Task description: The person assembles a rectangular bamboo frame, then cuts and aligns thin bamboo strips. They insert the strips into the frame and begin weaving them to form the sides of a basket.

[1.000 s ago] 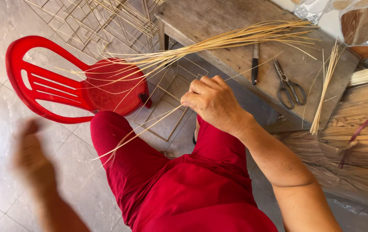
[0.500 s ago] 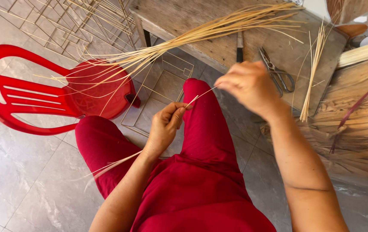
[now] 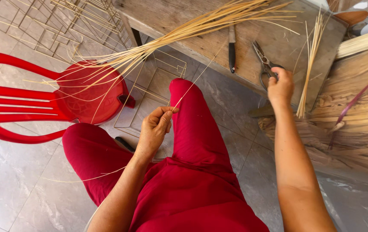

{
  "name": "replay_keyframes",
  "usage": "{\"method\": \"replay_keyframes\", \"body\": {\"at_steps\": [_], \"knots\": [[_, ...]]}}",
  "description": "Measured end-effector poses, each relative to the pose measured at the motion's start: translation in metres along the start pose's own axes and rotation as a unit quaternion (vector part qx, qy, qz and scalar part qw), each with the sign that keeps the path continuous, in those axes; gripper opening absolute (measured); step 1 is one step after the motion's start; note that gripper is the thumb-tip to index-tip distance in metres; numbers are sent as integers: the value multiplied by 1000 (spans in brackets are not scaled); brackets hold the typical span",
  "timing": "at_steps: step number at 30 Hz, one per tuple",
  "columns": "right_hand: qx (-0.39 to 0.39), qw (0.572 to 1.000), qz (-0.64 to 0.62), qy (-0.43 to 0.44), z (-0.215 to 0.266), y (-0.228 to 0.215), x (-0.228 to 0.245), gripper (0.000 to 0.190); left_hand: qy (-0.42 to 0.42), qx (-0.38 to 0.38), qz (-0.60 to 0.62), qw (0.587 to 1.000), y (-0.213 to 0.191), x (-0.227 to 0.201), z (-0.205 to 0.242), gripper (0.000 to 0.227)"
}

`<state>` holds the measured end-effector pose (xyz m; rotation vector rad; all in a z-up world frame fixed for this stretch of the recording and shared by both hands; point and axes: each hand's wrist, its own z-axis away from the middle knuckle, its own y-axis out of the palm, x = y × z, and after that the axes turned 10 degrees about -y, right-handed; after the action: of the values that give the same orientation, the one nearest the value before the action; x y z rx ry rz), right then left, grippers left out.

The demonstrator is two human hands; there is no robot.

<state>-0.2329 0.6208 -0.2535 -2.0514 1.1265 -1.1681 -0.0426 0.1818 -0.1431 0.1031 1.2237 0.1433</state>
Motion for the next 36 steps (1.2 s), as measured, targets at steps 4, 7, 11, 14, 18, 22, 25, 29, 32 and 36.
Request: {"method": "replay_keyframes", "body": {"at_steps": [4, 7, 11, 14, 18, 22, 25, 29, 32, 36], "knots": [[1, 993, 105, -53, 8, 17, -2, 27, -13, -1, -20, 1000, 7, 7, -1, 25], [16, 990, 140, -30, -1, 19, -3, 27, -9, 13, -6, 1000, 13, 12, 0, 25], [54, 991, 118, -23, -10, 8, -3, 26, -7, 26, 1, 1000, 19, 8, 4, 25], [-1, 997, 67, -46, -8, -9, 13, 29, -7, 23, -13, 1000, 23, 2, 7, 25], [2, 914, -371, 163, 27, -50, 74, 39, 15, 11, -30, 999, 29, -3, 12, 24], [132, 755, -606, 214, 106, -89, 150, 47, 25, 7, -44, 999, 39, -7, 15, 22], [258, 737, -541, 312, 140, -93, 184, 43, 35, -11, -112, 993, 46, -10, 19, 18], [301, 752, -528, 253, 155, -87, 203, 45, 44, -22, -190, 980, 55, -12, 27, 16], [294, 751, -538, 245, 151, -89, 209, 45, 68, -42, -241, 967, 59, -12, 33, 15], [291, 752, -554, 207, 144, -92, 215, 53, 93, -43, -269, 958, 61, -14, 35, 16]]}}
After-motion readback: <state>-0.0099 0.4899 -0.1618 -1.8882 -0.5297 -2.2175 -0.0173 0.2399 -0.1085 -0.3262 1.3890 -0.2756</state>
